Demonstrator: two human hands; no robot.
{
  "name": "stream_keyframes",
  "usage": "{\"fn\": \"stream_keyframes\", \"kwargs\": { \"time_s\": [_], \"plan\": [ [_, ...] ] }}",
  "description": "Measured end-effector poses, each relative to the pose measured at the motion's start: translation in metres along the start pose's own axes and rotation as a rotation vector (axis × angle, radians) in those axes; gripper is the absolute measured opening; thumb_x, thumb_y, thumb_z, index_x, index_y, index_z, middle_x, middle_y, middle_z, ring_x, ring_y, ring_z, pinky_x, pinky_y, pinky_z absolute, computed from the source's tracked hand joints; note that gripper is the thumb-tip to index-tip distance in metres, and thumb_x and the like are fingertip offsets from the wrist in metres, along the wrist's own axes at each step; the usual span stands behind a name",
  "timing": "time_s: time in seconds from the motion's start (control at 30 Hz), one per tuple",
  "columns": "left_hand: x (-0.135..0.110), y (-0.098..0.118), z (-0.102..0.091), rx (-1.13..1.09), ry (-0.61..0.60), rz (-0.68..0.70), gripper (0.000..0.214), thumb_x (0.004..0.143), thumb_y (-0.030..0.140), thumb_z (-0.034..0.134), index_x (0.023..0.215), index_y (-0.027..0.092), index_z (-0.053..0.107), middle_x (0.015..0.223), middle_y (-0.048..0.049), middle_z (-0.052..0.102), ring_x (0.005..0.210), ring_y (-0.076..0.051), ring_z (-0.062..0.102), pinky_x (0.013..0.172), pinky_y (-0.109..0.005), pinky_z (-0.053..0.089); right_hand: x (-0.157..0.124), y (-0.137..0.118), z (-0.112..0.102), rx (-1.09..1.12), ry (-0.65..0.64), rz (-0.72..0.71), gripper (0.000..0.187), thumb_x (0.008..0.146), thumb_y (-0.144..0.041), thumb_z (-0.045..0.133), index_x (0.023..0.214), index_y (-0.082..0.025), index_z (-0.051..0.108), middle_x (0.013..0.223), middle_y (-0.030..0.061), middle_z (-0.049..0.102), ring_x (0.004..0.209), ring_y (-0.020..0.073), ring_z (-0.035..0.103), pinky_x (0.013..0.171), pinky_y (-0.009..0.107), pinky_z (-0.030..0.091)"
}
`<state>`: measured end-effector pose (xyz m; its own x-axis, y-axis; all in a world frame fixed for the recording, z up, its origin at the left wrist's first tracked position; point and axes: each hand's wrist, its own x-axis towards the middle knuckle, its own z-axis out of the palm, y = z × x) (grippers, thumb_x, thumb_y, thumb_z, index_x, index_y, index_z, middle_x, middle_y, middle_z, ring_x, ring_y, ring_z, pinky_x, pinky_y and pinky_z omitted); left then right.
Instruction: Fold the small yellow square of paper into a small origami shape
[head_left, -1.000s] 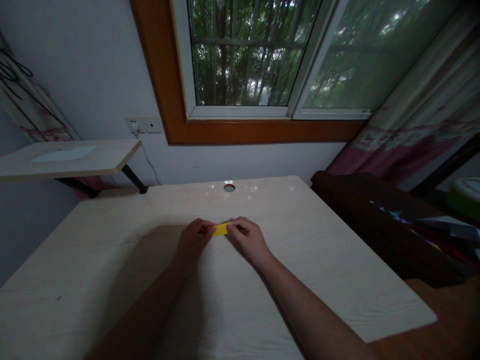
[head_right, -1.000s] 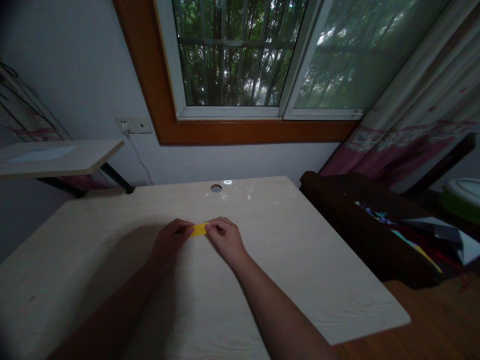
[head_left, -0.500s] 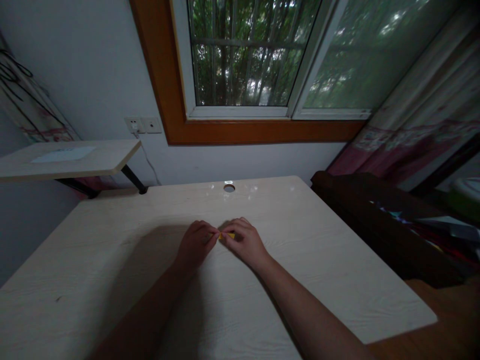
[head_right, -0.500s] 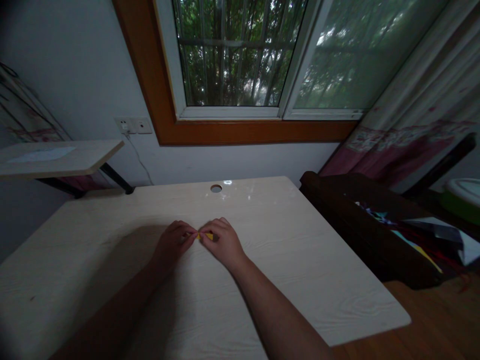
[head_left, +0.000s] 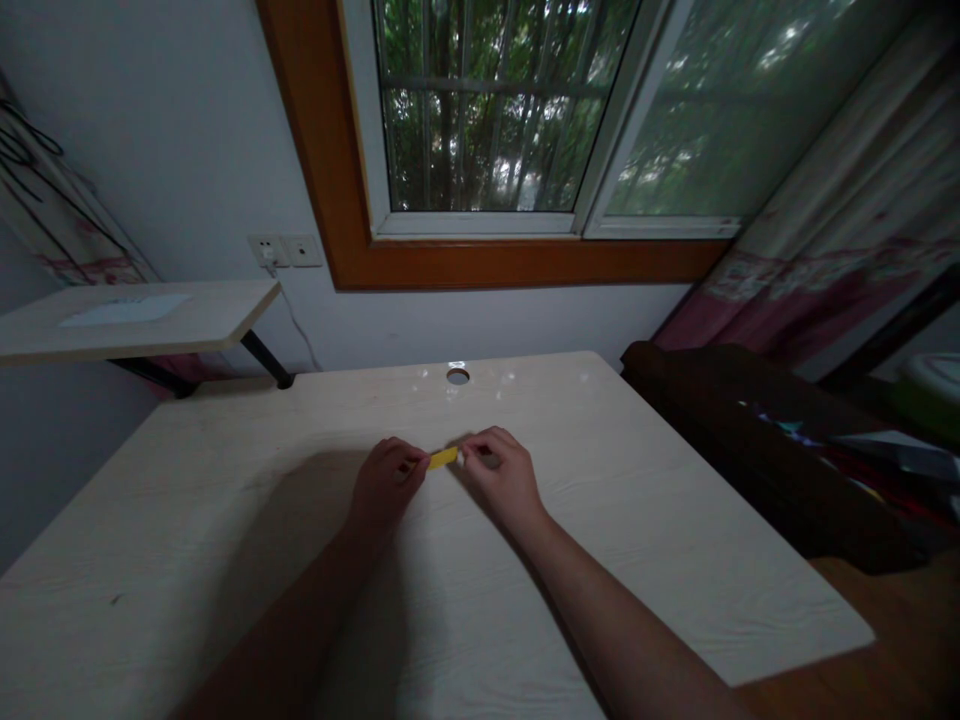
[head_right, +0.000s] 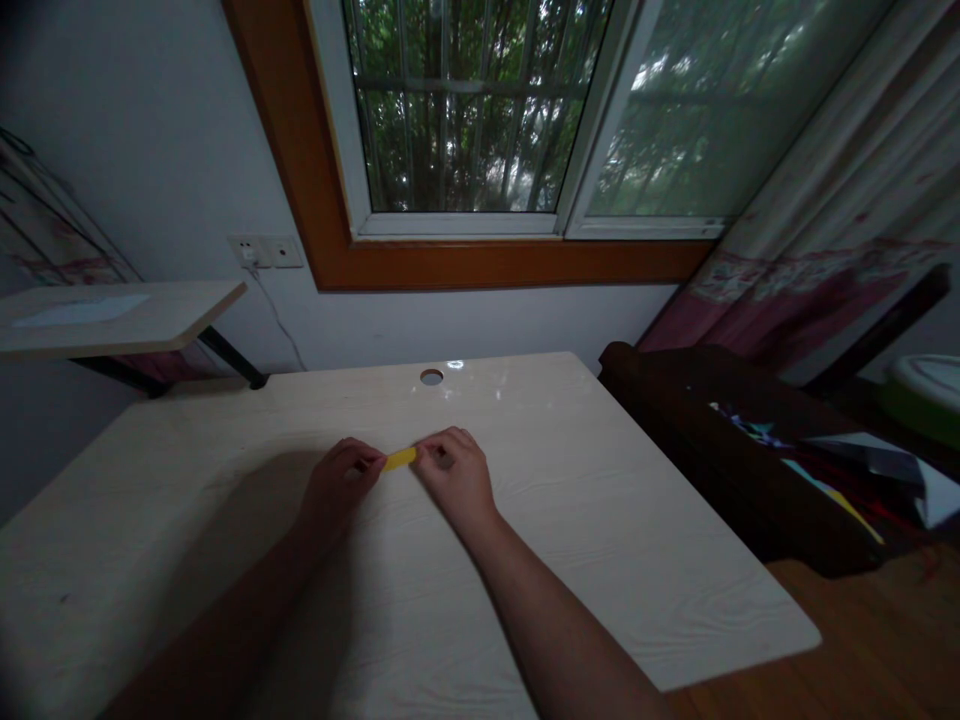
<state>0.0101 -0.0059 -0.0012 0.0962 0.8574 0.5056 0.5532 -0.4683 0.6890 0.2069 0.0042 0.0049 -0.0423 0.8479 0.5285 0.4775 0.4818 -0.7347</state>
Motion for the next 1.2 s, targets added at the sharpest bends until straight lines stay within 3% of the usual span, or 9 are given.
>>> {"fn": "stream_keyframes", "kwargs": {
  "time_s": [0.13,0.27,0.5,0.67,0.9,1.1,1.2],
  "plan": [
    [0.002,-0.001,-0.001,-0.047,0.013,-0.064,0.010,0.085,0.021,0.059,0.079,0.019,0.066,0.081,-0.0021,0.063,0.071,-0.012,0.061,0.066,-0.024,0.053,0.000,0.002,-0.002,0.053,0.009,0.056,0.009,0.086,-0.022,0.061,0.085,-0.021,0.070,0.083,0.0047,0.067,0.080,0.0189,0.059,0.071,0.031,0.046],
    [0.002,-0.001,-0.001,-0.081,0.008,-0.060,0.010,0.085,0.022,0.060,0.079,0.019,0.066,0.080,-0.0018,0.063,0.070,-0.012,0.061,0.065,-0.023,0.053,-0.001,-0.001,0.001,0.109,-0.116,-0.010,0.013,0.087,-0.026,0.062,0.097,-0.022,0.070,0.092,0.0057,0.067,0.086,0.0194,0.059,0.076,0.032,0.047],
    [0.001,0.000,0.002,-0.041,-0.034,0.016,0.008,0.083,0.021,0.061,0.079,0.019,0.068,0.079,-0.0031,0.065,0.075,-0.014,0.062,0.068,-0.025,0.053,-0.003,-0.006,0.004,0.126,-0.253,-0.109,0.011,0.091,-0.025,0.058,0.088,-0.023,0.069,0.085,0.0037,0.068,0.084,0.0190,0.059,0.080,0.034,0.045],
    [0.001,0.000,0.002,-0.071,-0.029,0.018,0.008,0.083,0.020,0.060,0.079,0.018,0.067,0.078,-0.0024,0.063,0.070,-0.013,0.061,0.065,-0.024,0.052,-0.003,-0.006,0.003,0.162,-0.215,-0.065,0.013,0.091,-0.026,0.058,0.088,-0.022,0.069,0.085,0.0043,0.067,0.083,0.0184,0.060,0.076,0.031,0.046],
    [0.001,0.001,-0.002,-0.131,-0.037,-0.068,0.013,0.086,0.024,0.057,0.079,0.019,0.066,0.080,-0.0016,0.063,0.072,-0.012,0.062,0.067,-0.024,0.052,-0.001,0.002,0.002,0.185,-0.061,0.060,0.015,0.090,-0.028,0.058,0.083,-0.020,0.069,0.080,0.0036,0.063,0.077,0.0176,0.058,0.069,0.028,0.044],
    [0.004,-0.004,-0.006,-0.096,0.057,-0.123,0.013,0.085,0.026,0.058,0.076,0.019,0.065,0.080,-0.0013,0.063,0.072,-0.013,0.061,0.063,-0.023,0.052,0.000,0.009,0.001,0.217,0.016,0.191,0.020,0.090,-0.033,0.056,0.081,-0.020,0.069,0.077,0.0026,0.061,0.074,0.0172,0.057,0.067,0.027,0.043],
    [0.004,-0.004,-0.004,-0.122,0.080,-0.087,0.011,0.087,0.026,0.058,0.083,0.019,0.065,0.086,-0.0023,0.061,0.075,-0.013,0.060,0.064,-0.024,0.053,-0.001,0.010,0.003,0.243,0.005,0.213,0.021,0.089,-0.035,0.057,0.081,-0.020,0.069,0.077,0.0027,0.062,0.074,0.0174,0.057,0.067,0.027,0.044]
  ]
}}
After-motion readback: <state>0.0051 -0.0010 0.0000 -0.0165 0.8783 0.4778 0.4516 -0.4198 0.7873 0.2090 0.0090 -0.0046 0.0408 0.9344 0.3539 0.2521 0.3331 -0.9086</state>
